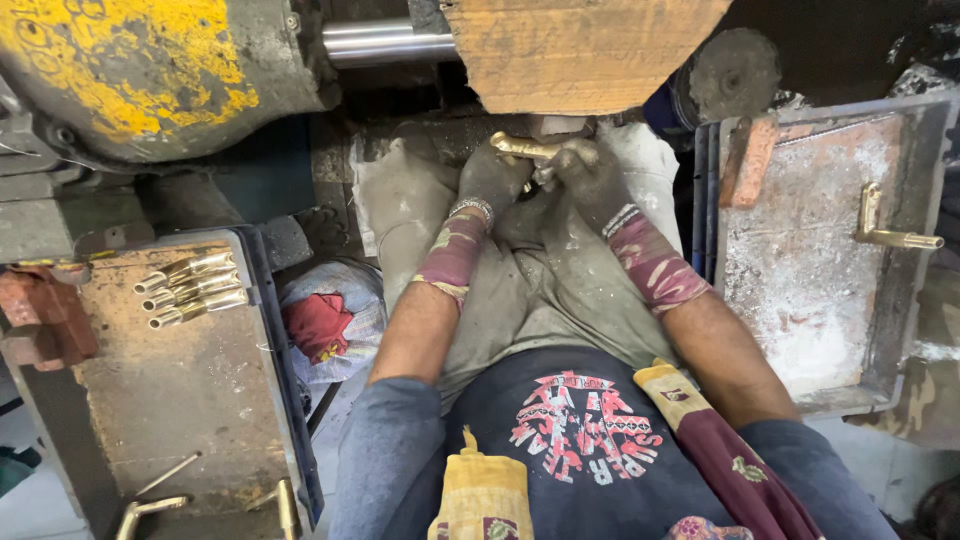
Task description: The person repeatedly presses small brass-colored metal parts against a rotating grinding wheel to smooth or polish their surfaces. They handle the parts one at a time, rotating them in their gloved hands to treat different sides, then place finished pieces into a nearby metal tray.
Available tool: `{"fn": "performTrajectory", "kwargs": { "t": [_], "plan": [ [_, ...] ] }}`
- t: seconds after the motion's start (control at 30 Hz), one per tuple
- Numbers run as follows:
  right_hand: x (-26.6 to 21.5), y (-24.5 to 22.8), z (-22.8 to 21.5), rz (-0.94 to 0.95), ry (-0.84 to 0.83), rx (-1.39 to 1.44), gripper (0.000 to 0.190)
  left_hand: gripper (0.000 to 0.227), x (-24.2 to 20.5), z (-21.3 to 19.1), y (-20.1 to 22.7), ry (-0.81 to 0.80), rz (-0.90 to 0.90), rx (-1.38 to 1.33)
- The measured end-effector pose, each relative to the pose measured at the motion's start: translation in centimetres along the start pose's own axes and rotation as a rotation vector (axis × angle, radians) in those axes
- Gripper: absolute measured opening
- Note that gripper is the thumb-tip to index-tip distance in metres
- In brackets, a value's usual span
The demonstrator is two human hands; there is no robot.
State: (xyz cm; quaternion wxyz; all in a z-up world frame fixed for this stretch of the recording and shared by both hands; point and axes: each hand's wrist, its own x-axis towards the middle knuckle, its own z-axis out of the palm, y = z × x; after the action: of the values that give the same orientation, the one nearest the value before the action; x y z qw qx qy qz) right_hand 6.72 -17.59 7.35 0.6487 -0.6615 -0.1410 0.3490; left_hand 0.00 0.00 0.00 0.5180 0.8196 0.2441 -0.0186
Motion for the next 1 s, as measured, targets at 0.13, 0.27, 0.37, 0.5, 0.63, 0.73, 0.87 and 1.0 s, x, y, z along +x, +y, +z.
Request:
{"fn": "performTrajectory", "kwargs": {
  "t": [0.13,0.27,0.37,0.5,0.63,0.73,0.87,1.0],
  "plan": [
    [-1.0,-2.5,0.0,-0.070,-0.001,-0.106,0.029,0.031,-0.7,-1.3,2.4,-0.011,0.089,0.130],
    [-3.1,-4.9,-0.5,-0.123,0.003,-0.132,0.031,0.031,-1.2,-0.9,4.6,-0.012,0.163,0.217],
    [-3.2,-5.9,0.0,-0.095,0.004,-0.115,0.034,0.029,-1.3,-1.3,5.1,-0.045,0.176,0.219],
    [-2.5,-6.2,0.8,-0.068,0.020,-0.059,0.033,0.029,-1.6,-2.0,5.0,-0.005,0.092,0.068],
    [-1.7,-4.8,0.8,-0.064,0.051,-0.099,0.029,0.024,-1.2,-2.9,4.4,-0.052,0.274,0.223],
    [-0.7,-3.2,0.8,-0.078,0.046,-0.160,0.026,0.027,-1.1,-3.8,4.8,-0.090,-0.022,0.081],
    [0.0,-2.5,0.8,-0.030,-0.024,-0.051,0.025,0.029,-0.9,-4.6,5.2,-0.092,-0.113,0.101],
    [-1.2,-3.2,0.2,-0.024,-0.042,0.006,0.025,0.028,-1.1,-4.5,6.6,-0.128,-0.066,0.205]
  ]
}}
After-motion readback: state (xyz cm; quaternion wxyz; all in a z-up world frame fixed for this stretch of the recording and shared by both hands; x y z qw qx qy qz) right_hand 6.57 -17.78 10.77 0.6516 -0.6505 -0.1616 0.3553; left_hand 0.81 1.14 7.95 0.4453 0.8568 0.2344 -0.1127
